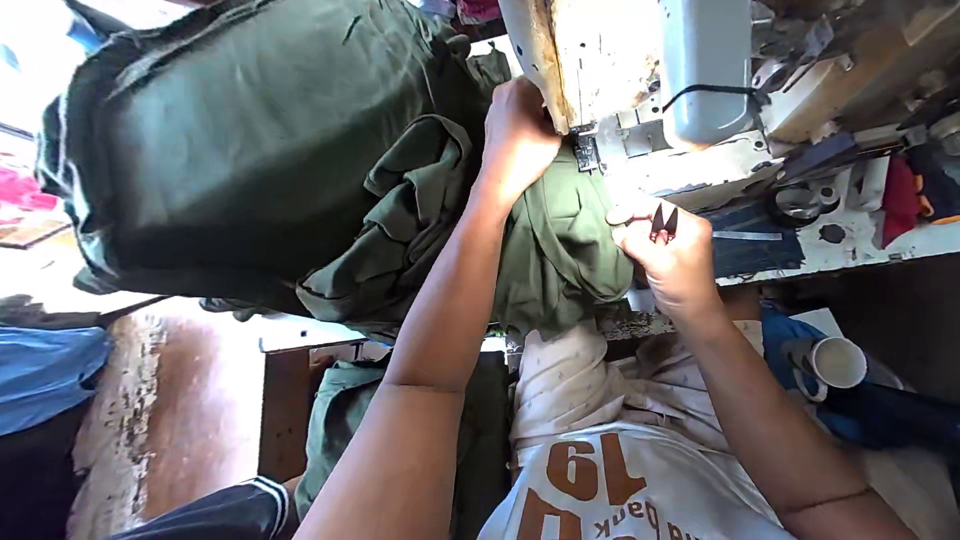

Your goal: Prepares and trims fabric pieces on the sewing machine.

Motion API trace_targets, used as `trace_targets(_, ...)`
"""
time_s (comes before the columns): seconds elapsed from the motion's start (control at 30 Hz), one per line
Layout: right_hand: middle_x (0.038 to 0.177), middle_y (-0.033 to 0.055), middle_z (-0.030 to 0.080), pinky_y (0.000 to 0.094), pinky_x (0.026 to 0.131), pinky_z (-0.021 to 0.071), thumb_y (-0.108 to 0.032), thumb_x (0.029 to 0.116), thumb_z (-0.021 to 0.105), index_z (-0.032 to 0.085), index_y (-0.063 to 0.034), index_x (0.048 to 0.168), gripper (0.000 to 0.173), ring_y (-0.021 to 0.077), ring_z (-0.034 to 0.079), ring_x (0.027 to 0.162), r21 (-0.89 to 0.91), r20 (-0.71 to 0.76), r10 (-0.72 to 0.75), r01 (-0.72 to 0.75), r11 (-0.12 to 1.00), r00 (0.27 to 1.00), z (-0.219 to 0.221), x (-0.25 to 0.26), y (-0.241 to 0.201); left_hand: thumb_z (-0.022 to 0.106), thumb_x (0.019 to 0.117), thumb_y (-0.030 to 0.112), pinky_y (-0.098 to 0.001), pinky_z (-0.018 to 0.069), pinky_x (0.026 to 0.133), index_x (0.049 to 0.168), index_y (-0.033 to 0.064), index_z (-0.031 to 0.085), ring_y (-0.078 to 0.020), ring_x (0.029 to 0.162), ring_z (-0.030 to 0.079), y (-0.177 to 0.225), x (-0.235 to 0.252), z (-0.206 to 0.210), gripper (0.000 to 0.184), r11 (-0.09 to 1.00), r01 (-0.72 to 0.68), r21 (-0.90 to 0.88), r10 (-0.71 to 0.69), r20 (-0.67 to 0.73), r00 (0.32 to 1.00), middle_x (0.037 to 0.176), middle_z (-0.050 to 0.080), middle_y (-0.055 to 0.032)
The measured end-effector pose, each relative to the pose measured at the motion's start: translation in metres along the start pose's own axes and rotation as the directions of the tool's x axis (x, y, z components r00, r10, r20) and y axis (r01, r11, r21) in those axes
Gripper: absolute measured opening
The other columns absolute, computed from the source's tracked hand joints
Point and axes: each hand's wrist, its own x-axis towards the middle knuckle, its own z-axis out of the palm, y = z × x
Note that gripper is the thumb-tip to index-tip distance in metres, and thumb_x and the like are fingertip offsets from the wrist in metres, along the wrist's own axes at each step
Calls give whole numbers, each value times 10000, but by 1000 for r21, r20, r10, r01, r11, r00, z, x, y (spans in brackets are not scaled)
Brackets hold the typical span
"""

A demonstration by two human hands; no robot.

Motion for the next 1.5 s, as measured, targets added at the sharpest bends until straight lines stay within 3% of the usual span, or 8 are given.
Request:
trace_targets(0.13,758,49,647,236,466,452,76,853,688,721,-10,1008,180,93,527,552,31,-65,-68,70,997,996,10,10,3,848,759,289,-367,464,1082,1298,33,625,-165,1230,604,0,10,4,637,991,-3,-132,7,27,1000,1258,673,-104)
trace_targets(0.7,849,69,705,212,496,444,95,860,688,747,12,1038,206,68,528,573,36,-50,-62,64,997,997,15,4,0,790,813,126,-179,499,990,1172,-1,654,24,1070,644,-1,16,-5,405,913,-276,-301,296,23,955,1097,716,-20)
trace_targets(0.87,954,91,743,233,574,504,70,885,680,737,15,1022,158,86,610,668,7,-6,-101,101,995,995,12,8,2,773,833,246,-402,484,1079,1230,39,662,-169,1208,633,-7,15,-5,461,980,-164,-113,172,70,983,1220,700,-106)
trace_targets(1.03,970,82,724,244,599,518,64,909,633,713,8,1044,167,100,615,701,-3,97,-127,128,992,987,7,11,-2,736,936,289,-434,514,989,997,119,729,-256,1162,598,12,-58,-14,180,971,-235,-34,216,-283,934,1160,654,-107)
trace_targets(1.1,964,85,727,248,598,534,55,917,645,700,8,998,108,107,632,703,21,110,-114,113,993,987,6,13,-6,679,980,387,-473,442,1043,864,134,732,-268,1212,555,26,-111,-18,283,947,-321,-6,316,-163,935,1185,649,-95)
trace_targets(1.23,912,95,714,264,609,552,4,977,621,700,32,1020,94,120,636,691,-8,171,-142,146,989,975,4,22,-14,547,999,592,-632,274,1153,921,196,744,-325,1492,329,26,-180,-39,449,936,-212,282,191,101,976,1581,442,-46)
trace_targets(1.4,1097,58,722,430,887,566,-91,1011,518,744,-168,1225,321,184,687,1003,-609,420,-201,440,660,885,-2,25,-22,664,978,470,-588,308,1164,875,118,707,-350,1463,364,58,-213,-96,369,943,-224,245,247,-69,967,1537,462,-128)
trace_targets(1.5,1145,115,637,437,758,575,-171,986,641,759,-235,1216,266,235,662,948,-594,495,-287,561,576,820,-2,8,-27,690,984,345,-479,471,1099,811,88,650,-294,1332,524,83,-221,-97,313,936,-350,39,352,-77,933,1367,581,-131)
